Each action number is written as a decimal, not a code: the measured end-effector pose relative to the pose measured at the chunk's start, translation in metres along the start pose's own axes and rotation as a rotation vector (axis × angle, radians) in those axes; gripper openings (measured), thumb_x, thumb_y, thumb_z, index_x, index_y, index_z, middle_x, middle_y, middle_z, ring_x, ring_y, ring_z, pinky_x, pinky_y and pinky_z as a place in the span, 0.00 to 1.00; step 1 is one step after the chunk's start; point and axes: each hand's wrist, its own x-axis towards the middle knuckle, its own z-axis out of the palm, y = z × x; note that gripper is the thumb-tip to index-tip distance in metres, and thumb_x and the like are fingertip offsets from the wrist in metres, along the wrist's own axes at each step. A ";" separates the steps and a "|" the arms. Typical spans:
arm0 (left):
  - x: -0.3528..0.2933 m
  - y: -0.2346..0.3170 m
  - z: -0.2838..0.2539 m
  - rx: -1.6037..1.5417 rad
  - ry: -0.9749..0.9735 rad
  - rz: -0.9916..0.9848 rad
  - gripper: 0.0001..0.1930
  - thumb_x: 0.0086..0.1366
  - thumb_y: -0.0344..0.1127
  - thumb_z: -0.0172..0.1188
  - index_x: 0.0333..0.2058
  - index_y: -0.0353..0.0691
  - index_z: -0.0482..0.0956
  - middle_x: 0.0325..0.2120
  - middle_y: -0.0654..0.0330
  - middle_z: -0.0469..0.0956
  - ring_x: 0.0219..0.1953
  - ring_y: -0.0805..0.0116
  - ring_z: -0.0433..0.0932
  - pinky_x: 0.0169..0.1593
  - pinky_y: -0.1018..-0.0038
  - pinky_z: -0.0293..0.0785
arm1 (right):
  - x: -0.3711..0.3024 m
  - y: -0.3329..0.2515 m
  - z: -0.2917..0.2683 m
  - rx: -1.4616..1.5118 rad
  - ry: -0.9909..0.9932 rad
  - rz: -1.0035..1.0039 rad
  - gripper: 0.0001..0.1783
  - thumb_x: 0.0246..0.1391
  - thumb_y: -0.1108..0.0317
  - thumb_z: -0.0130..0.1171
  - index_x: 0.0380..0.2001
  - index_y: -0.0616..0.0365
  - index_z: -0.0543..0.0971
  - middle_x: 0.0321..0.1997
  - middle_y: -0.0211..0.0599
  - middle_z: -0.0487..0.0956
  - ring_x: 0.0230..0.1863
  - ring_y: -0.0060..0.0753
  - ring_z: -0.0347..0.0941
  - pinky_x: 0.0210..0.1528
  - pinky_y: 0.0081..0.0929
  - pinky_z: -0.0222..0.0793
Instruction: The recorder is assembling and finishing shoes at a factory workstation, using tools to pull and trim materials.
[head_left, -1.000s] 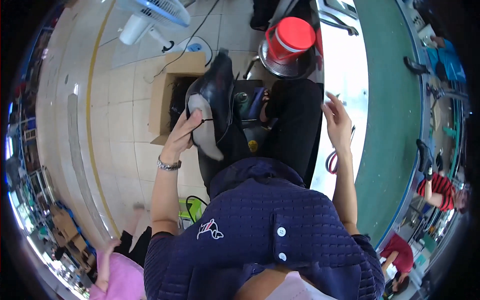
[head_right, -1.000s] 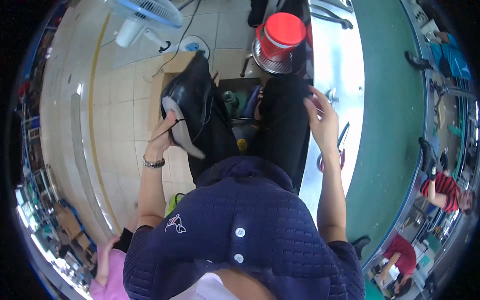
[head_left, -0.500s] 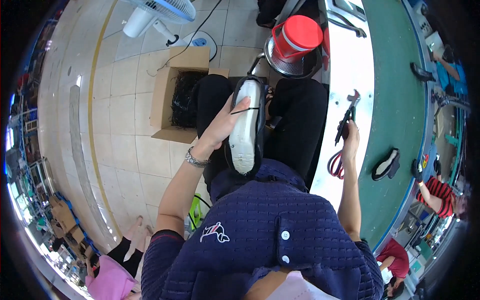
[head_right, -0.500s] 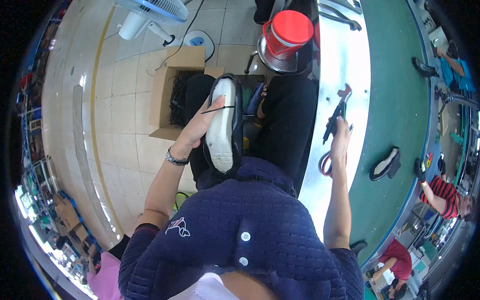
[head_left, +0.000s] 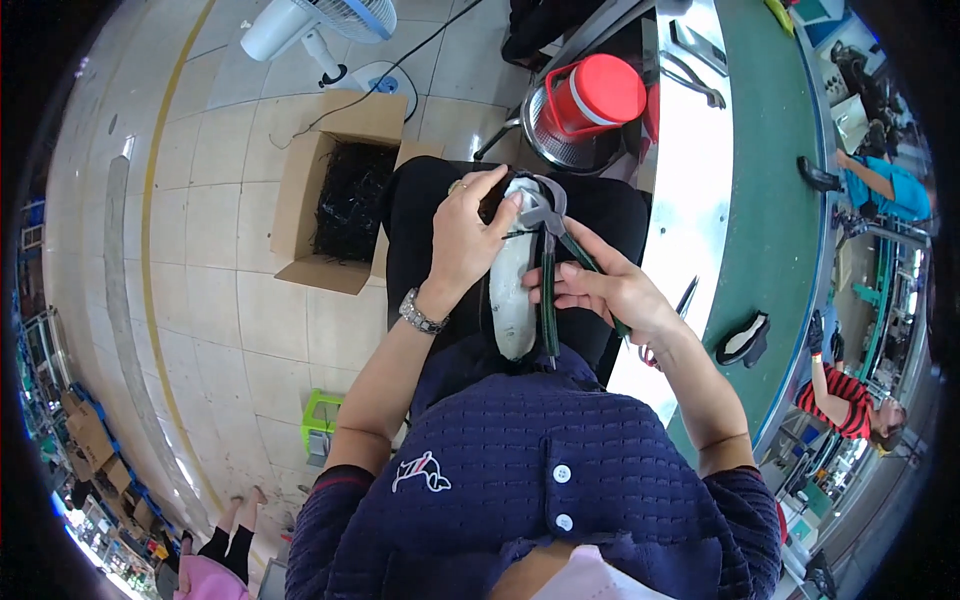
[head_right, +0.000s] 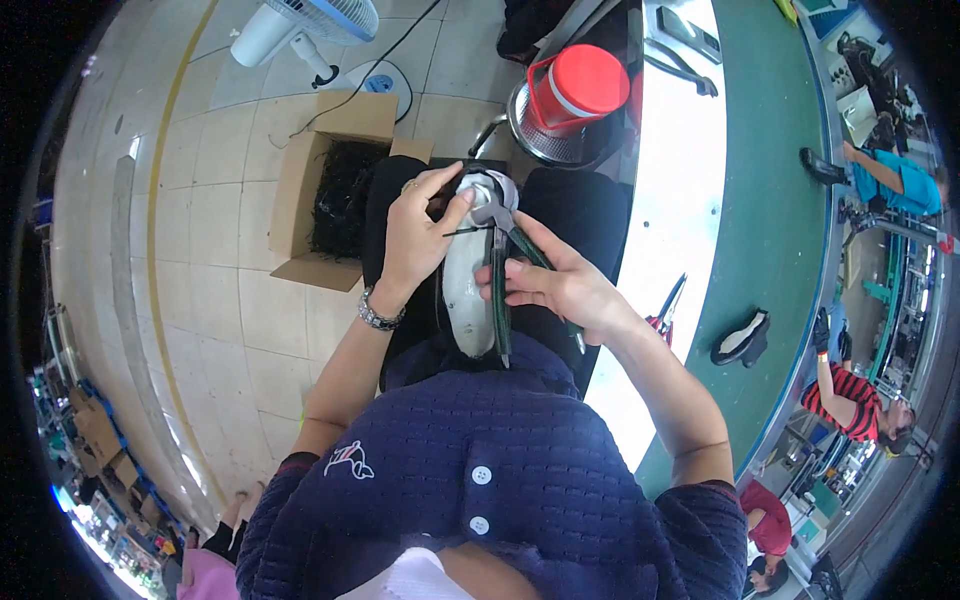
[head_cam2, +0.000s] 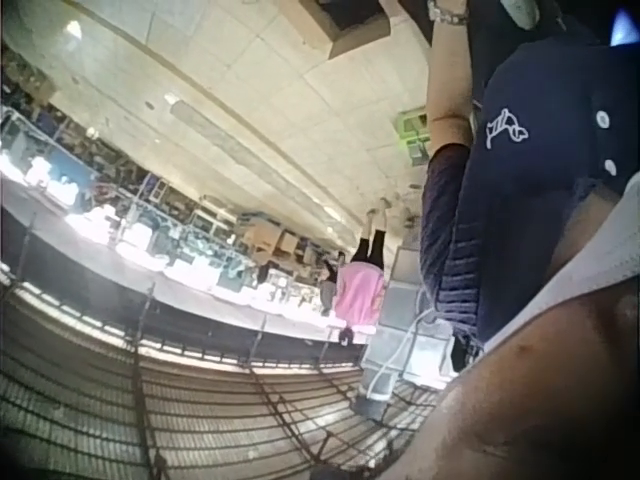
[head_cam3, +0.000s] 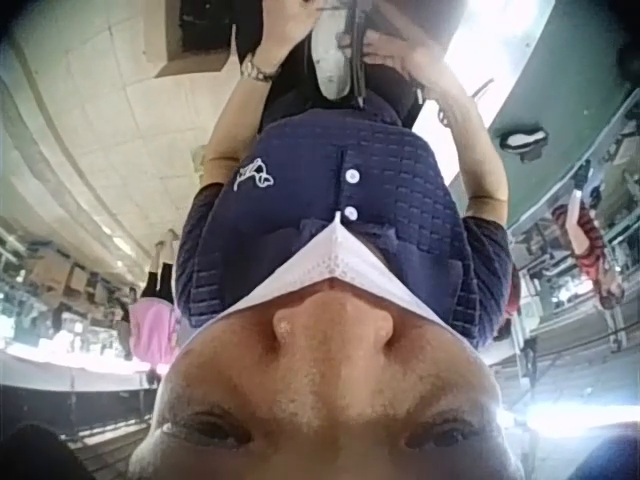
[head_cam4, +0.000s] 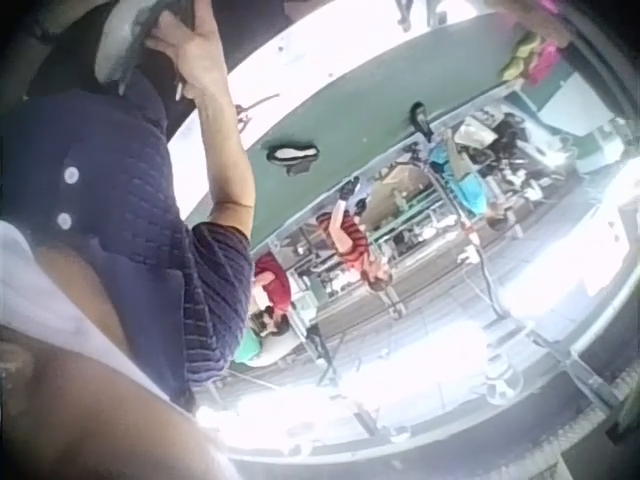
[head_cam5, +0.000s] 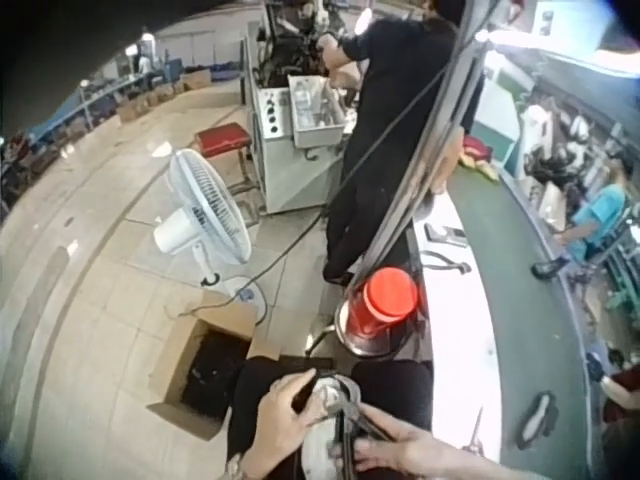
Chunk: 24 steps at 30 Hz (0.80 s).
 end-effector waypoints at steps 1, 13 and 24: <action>0.001 0.000 0.000 -0.008 0.005 0.000 0.15 0.60 0.35 0.60 0.43 0.33 0.79 0.41 0.50 0.79 0.42 0.54 0.79 0.46 0.68 0.73 | 0.004 -0.003 0.000 0.030 0.023 0.066 0.38 0.65 0.70 0.45 0.71 0.53 0.40 0.54 0.50 0.75 0.50 0.40 0.76 0.55 0.32 0.68; -0.008 -0.001 0.005 0.179 0.090 0.119 0.11 0.65 0.30 0.55 0.44 0.31 0.79 0.38 0.47 0.81 0.38 0.53 0.81 0.42 0.67 0.76 | 0.016 0.013 -0.006 -0.354 0.117 -0.078 0.33 0.65 0.70 0.48 0.69 0.50 0.49 0.27 0.32 0.71 0.25 0.22 0.71 0.29 0.24 0.73; -0.003 0.000 -0.005 0.064 0.037 0.163 0.11 0.65 0.27 0.54 0.46 0.34 0.78 0.40 0.48 0.81 0.37 0.55 0.82 0.40 0.71 0.77 | 0.012 0.012 -0.009 -0.692 0.201 -0.167 0.32 0.63 0.71 0.48 0.68 0.53 0.51 0.24 0.41 0.77 0.24 0.33 0.77 0.32 0.30 0.74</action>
